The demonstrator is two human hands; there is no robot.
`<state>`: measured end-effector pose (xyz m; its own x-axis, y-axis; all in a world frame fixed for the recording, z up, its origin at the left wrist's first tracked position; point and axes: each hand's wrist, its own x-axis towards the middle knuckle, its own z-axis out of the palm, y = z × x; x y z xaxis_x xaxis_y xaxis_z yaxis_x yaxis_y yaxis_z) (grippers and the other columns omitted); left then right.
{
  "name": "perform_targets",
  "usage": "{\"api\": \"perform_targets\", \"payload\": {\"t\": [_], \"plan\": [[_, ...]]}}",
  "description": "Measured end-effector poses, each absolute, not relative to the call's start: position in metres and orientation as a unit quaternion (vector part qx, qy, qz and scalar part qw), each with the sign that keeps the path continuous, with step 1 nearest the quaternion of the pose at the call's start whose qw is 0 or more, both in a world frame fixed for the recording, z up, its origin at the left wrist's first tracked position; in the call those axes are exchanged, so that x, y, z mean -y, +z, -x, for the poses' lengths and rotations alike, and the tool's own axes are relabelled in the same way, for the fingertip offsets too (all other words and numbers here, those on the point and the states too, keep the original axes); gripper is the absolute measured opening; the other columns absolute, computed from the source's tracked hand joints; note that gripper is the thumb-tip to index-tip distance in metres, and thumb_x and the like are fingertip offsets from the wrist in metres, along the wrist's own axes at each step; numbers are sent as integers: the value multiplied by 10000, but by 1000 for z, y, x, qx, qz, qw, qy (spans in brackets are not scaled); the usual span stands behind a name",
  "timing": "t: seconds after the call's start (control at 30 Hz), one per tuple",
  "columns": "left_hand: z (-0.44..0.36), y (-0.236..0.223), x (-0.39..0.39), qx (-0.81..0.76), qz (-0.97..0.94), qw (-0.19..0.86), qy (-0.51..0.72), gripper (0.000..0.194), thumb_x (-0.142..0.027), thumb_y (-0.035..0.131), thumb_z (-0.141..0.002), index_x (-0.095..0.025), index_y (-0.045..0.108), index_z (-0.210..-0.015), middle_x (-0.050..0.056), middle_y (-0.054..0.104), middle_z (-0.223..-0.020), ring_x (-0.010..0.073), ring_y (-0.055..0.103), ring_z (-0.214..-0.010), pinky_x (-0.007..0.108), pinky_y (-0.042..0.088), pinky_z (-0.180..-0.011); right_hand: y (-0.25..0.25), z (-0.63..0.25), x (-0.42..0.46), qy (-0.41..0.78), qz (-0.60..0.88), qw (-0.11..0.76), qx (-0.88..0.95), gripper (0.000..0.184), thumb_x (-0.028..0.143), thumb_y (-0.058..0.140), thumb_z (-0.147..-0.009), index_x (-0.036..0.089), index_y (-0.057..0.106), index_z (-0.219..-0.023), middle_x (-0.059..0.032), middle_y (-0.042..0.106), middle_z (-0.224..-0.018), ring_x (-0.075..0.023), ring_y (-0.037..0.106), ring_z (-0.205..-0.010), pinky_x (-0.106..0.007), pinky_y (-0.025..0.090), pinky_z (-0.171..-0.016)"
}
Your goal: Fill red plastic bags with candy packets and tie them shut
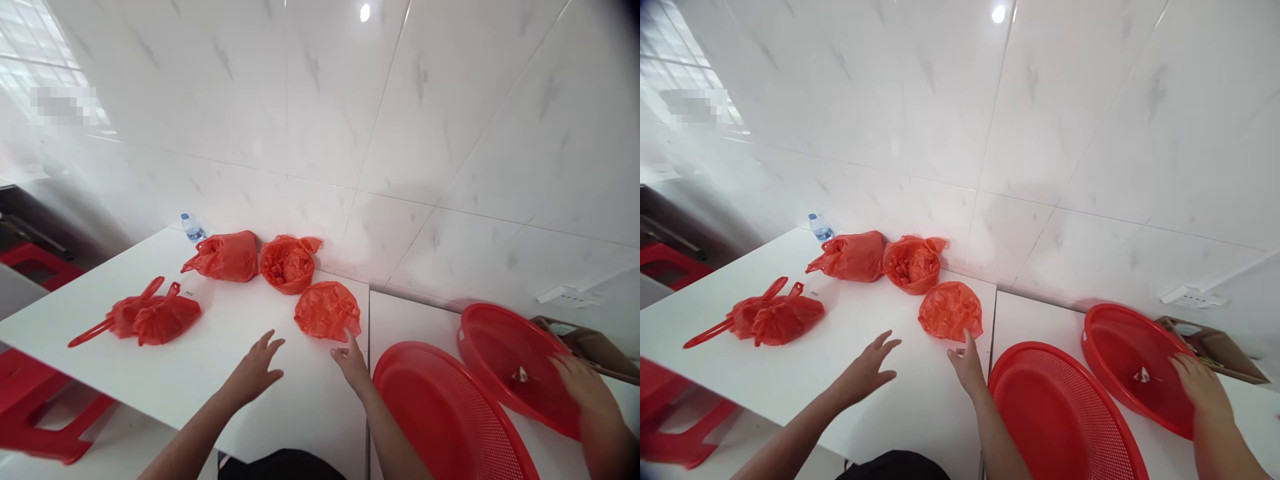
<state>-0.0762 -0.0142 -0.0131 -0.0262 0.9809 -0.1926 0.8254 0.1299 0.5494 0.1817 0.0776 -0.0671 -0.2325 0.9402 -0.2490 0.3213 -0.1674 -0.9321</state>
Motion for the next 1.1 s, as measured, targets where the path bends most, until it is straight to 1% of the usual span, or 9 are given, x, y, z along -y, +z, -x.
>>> {"api": "perform_targets", "payload": {"t": [0.13,0.5,0.57,0.63,0.7,0.77,0.93,1.03,1.1], "plan": [[59,-8,19,-673,-634,352,147,705,-183,624,-703,-238,466,-1387,120,256,-1579,278,316,-1414,436,301,-1132,-80,-166,-88,564,545,275,556,831,384,580,-799,140,176,-1482,-148,550,-1264,-228,540,-1158,-373,413,-979],[31,-29,22,-695,-515,448,226,861,-347,661,-722,-162,281,-1473,183,404,-1476,312,433,-1318,431,394,-1038,-63,-137,5,568,415,122,700,539,192,583,-689,256,583,-1225,-1,642,-854,-183,585,-772,-281,415,-659],[27,-35,21,-703,-488,463,230,739,-332,662,-713,-162,411,-1387,150,572,-1299,287,568,-1148,396,461,-932,-57,-141,15,573,405,90,707,520,182,580,-673,254,617,-1187,3,637,-804,-176,580,-720,-269,395,-613],[25,-40,20,-702,-483,465,239,396,-304,626,-726,-160,611,-1095,66,675,-973,241,636,-907,353,494,-792,-55,-146,20,599,390,80,694,605,173,564,-679,294,569,-1272,26,620,-735,-159,570,-651,-257,384,-576],[24,-40,19,-701,-488,458,246,124,-289,571,-758,-172,607,-772,-1,612,-714,203,612,-745,325,483,-690,-57,-149,21,642,391,96,652,598,191,547,-713,306,549,-1300,32,619,-723,-144,576,-603,-250,392,-556],[24,-35,19,-695,-467,469,281,167,-306,570,-775,-182,544,-666,-24,556,-628,185,589,-682,314,477,-656,-61,-150,20,666,429,141,594,509,240,532,-756,246,575,-1263,20,624,-714,-131,584,-551,-247,395,-531],[32,-5,18,-533,-210,659,486,173,-298,730,-726,-187,620,-802,5,678,-823,176,647,-773,306,539,-727,-72,-160,2,665,536,265,447,616,329,506,-794,158,378,-1372,-12,663,-777,-120,582,-445,-223,325,-423],[43,9,13,-470,-71,672,568,175,-168,752,-684,-202,642,-816,-32,677,-784,132,639,-670,263,558,-649,-74,-181,-6,687,574,288,341,775,344,531,-790,153,181,-1454,-65,702,-879,-111,584,-446,-211,300,-413],[51,13,10,-470,-55,657,587,164,-154,745,-684,-197,656,-815,-40,671,-754,121,621,-618,250,558,-591,-74,-198,-7,722,556,298,285,770,385,551,-794,146,198,-1436,-81,720,-853,-100,561,-438,-199,278,-419]]}}
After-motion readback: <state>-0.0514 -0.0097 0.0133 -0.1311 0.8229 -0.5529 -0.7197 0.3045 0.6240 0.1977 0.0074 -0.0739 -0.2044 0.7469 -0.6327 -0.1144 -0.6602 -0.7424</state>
